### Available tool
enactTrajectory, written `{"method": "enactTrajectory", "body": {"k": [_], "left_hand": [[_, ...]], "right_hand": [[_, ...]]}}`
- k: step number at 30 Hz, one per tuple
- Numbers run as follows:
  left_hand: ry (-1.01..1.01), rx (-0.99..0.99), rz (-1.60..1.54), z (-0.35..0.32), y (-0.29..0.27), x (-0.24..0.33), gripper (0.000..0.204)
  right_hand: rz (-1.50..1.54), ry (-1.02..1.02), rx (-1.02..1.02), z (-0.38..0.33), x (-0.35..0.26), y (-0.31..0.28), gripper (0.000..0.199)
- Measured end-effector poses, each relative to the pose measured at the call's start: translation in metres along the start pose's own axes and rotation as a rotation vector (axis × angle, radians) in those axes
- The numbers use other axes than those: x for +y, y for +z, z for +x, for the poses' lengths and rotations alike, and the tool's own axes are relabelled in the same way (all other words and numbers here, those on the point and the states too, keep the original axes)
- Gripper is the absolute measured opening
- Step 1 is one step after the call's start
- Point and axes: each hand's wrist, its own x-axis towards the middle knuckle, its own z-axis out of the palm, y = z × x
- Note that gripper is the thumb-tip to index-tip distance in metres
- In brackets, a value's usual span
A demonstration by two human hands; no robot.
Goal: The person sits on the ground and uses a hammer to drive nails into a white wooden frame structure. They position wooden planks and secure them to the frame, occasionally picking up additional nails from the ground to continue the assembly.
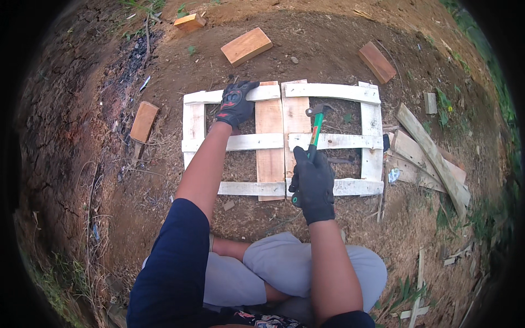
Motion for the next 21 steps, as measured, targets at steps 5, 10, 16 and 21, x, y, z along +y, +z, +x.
{"method": "enactTrajectory", "body": {"k": [5,10,16,21], "left_hand": [[0.008,0.018,-0.01,-0.0007,0.0001,-0.001,0.055],[-0.019,-0.062,0.049,0.0014,-0.0038,0.003,0.06],[-0.014,-0.055,0.055,0.0001,-0.0046,-0.0051,0.059],[-0.004,-0.105,0.042,0.0034,-0.0066,-0.0028,0.061]], "right_hand": [[0.024,0.002,-0.012,0.0012,0.0026,-0.0013,0.027],[0.008,0.022,-0.003,-0.0005,-0.0019,-0.0011,0.027],[-0.039,0.022,0.027,0.0009,0.0007,0.0016,0.028],[-0.048,0.016,0.02,0.0019,0.0011,-0.0001,0.03]]}}
